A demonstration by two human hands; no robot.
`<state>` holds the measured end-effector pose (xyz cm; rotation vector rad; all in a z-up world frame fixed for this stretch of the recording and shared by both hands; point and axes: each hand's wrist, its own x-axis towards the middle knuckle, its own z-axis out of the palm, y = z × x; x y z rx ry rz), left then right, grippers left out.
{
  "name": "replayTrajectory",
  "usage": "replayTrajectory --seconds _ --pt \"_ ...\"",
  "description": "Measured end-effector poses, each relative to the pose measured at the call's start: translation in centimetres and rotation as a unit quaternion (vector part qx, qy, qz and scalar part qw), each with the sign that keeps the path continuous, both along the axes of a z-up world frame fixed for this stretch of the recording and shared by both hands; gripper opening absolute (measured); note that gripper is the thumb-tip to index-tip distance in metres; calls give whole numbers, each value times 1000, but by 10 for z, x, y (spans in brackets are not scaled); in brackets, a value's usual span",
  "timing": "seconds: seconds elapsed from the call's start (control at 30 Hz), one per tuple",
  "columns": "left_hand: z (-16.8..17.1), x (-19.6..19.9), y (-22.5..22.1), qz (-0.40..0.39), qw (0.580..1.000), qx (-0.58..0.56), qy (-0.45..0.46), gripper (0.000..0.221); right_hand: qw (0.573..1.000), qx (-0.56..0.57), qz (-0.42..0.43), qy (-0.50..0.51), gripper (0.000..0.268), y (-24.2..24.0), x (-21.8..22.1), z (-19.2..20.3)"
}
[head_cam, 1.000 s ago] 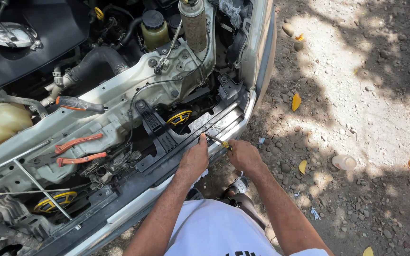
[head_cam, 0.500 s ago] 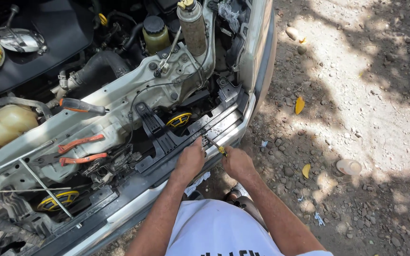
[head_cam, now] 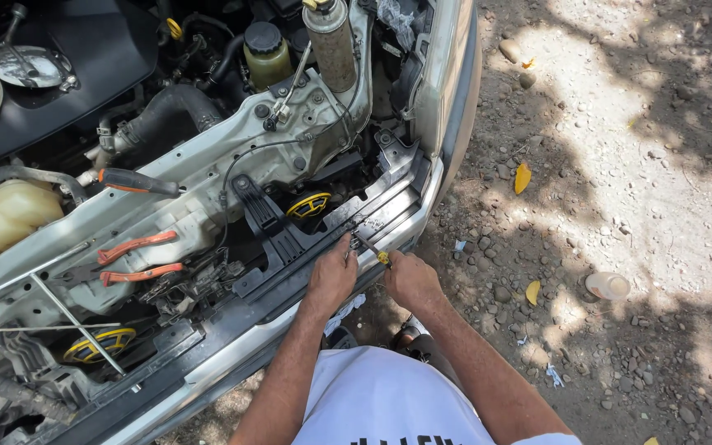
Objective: Repairing the electrical wiring for a car horn in the engine bay.
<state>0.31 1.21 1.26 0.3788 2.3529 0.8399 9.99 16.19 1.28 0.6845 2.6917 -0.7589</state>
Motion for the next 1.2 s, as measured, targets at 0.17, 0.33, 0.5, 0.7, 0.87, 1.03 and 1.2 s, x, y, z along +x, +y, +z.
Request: replayTrajectory --seconds 0.17,0.33,0.5,0.7,0.87,1.03,1.2 --pt "-22 -1 -4 -52 981 63 178 48 1000 3 16 -17 24 5 0 -1" --pt "-22 6 4 -66 979 -22 193 51 998 18 58 8 26 20 -6 2" --pt "-22 9 13 -61 978 -48 193 52 998 -46 36 -35 28 15 -12 1" --pt "-27 7 14 -43 982 -34 179 51 994 -107 10 -9 31 -7 -4 -7" --pt "-27 7 12 -42 984 -18 170 55 998 -66 8 11 29 -6 4 -7" --pt "-26 10 11 -32 986 -15 163 54 999 -26 36 -9 28 -2 2 -9" --pt "-23 9 12 -29 983 3 181 53 999 -38 35 -14 31 12 -4 0"
